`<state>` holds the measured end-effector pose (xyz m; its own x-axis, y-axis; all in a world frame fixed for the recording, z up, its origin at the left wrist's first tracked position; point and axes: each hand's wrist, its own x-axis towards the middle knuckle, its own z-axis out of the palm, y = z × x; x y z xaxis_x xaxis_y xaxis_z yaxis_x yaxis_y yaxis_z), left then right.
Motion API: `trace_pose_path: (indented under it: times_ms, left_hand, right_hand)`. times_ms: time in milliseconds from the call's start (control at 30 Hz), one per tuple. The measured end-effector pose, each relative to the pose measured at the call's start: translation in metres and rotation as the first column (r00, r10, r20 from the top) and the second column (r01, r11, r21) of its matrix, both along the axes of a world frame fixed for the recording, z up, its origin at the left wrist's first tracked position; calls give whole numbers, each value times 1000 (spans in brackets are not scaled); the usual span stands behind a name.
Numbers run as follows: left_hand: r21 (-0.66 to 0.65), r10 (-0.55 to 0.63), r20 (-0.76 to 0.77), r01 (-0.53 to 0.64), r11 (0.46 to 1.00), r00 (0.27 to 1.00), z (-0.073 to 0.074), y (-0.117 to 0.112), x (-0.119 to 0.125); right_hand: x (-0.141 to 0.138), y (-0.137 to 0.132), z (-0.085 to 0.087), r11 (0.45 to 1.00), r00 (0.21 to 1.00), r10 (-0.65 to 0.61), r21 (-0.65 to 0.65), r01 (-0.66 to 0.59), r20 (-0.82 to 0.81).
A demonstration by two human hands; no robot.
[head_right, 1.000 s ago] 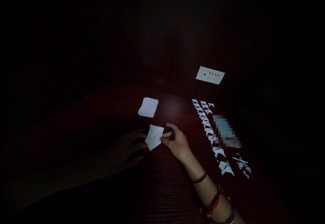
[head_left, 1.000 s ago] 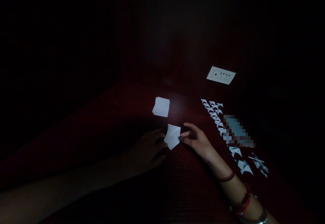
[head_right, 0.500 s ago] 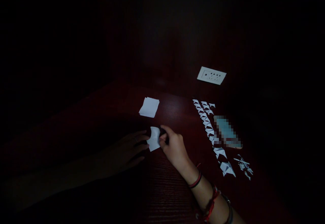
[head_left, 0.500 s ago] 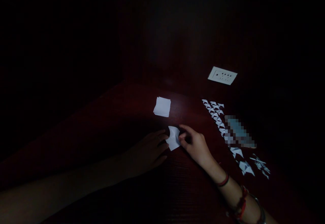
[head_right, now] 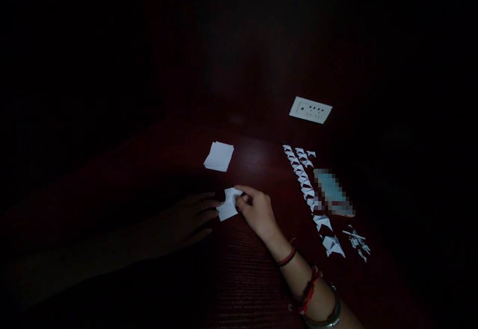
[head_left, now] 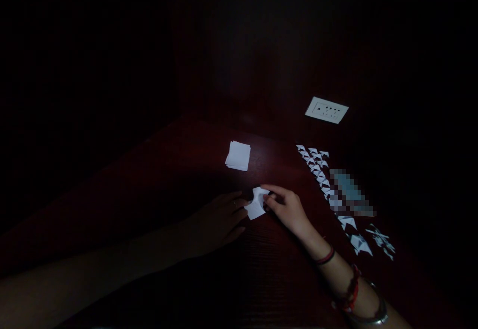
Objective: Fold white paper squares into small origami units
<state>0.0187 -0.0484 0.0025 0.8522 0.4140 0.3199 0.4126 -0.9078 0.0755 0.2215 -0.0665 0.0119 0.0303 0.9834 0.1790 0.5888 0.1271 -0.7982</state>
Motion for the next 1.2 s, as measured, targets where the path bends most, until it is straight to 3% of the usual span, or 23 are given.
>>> trace_pose_path:
  times_ms: [167, 700, 1067, 1200]
  left_hand:
    - [-15, -6, -1, 6, 1000, 1000, 0, 0, 0]
    - [-17, -28, 55, 29, 999, 998, -2, 2, 1]
    - [-138, -53, 129, 71, 988, 990, -5, 4, 0]
    - [-229, 28, 180, 14, 973, 983, -3, 3, 2]
  right_hand:
    - [1, 2, -1, 999, 993, -7, -51, 2, -116]
    - [-2, 2, 0, 994, 993, 109, 1, -109, -45]
    - [3, 7, -6, 997, 993, 78, 15, -77, -91]
    - [-1, 4, -6, 993, 983, 114, -15, -117, -142]
